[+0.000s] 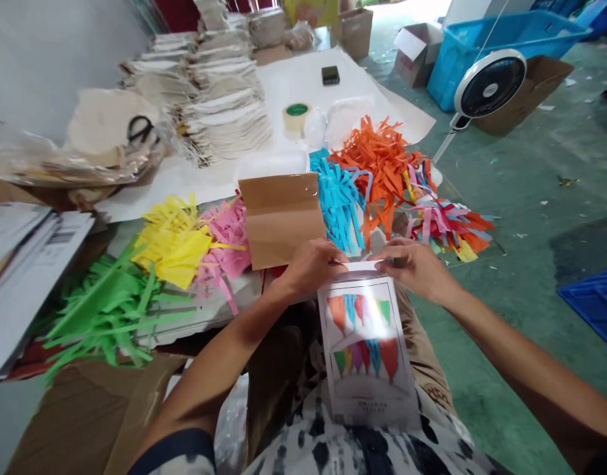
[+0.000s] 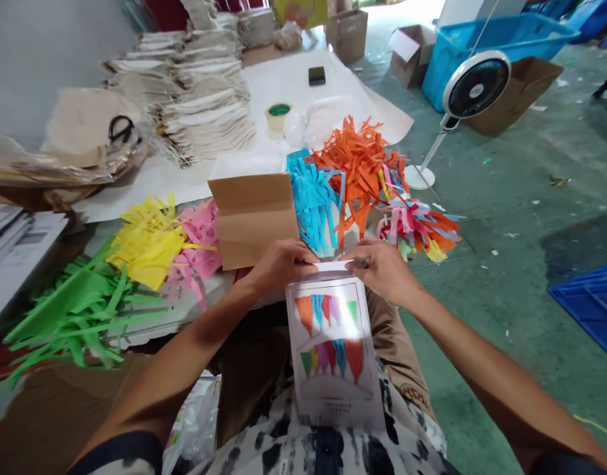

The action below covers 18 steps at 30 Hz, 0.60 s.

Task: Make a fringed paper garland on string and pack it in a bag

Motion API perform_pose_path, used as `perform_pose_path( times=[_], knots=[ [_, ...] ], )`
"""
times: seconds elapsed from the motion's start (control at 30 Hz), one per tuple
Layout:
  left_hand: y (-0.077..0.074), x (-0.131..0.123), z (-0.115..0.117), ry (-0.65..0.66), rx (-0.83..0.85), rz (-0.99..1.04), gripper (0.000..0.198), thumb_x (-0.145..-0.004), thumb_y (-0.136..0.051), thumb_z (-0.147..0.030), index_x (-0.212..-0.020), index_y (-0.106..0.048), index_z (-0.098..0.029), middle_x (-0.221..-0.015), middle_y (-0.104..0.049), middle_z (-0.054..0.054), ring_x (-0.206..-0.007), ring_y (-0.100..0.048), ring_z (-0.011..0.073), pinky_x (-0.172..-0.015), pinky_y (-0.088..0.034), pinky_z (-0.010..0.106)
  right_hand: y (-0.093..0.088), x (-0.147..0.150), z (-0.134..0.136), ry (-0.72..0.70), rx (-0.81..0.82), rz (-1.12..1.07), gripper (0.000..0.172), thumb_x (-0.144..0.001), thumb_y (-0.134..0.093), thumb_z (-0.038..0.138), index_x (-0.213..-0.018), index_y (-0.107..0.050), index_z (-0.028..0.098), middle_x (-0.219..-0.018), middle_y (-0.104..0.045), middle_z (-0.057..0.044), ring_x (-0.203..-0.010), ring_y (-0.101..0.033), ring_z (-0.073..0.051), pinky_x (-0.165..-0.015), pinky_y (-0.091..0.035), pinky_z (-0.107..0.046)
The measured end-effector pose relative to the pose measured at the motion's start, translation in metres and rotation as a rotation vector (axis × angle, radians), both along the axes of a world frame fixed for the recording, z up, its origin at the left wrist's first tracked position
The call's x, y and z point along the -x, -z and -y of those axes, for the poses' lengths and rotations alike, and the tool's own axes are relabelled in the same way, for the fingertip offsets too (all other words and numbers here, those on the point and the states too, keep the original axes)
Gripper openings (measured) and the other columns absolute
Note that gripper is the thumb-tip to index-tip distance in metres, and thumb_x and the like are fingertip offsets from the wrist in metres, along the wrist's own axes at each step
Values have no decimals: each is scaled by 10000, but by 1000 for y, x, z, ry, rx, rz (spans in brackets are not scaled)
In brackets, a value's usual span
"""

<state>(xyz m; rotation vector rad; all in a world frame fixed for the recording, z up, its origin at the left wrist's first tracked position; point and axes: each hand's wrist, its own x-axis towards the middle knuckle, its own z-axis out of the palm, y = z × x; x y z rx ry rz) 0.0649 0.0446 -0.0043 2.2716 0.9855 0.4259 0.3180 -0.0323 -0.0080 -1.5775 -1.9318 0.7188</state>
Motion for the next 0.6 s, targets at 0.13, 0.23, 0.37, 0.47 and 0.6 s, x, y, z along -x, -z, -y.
perform_pose_path(
  times=[0.13,0.23,0.37,0.47,0.6],
  knots=[
    [0,0,3,44,-52,-66,78,-882,-775,-197,-903,-843,-230,-987,-801,43,-914,-720,197,-776,-488,281,0,-9,-14,-112,50,-45,180,-908,-698,291,-991,-856,270,-915,-758,-43,-812,-689,-200,-738,-500,-327],
    [-4,0,8,72,-128,-116,81,-927,-742,-216,-908,-820,-222,-993,-790,54,-933,-714,209,-765,-473,292,-5,-12,-21,-214,70,-49,171,-923,-682,300,-967,-842,258,-932,-767,-46,-809,-688,-187,-730,-500,-310],
    [-7,-1,8,199,-248,-155,114,-968,-664,-175,-950,-776,-185,-918,-756,69,-887,-683,216,-752,-453,303,-13,-10,-24,-318,9,92,197,-935,-624,190,-956,-814,233,-949,-756,-58,-850,-690,-193,-737,-485,-307],
    [-2,2,-3,391,-185,-51,218,-1003,-572,-134,-962,-779,-192,-945,-752,65,-884,-671,184,-778,-462,279,-16,-8,-25,-382,-46,239,247,-911,-601,92,-926,-808,225,-975,-746,-64,-860,-694,-190,-712,-455,-294],
    [10,10,-21,455,-54,71,215,-994,-608,-158,-1052,-809,-210,-1008,-770,72,-934,-689,173,-820,-483,259,-21,-11,-27,-455,-36,289,325,-896,-591,36,-978,-831,239,-974,-756,-57,-863,-710,-178,-719,-460,-278]
  ],
)
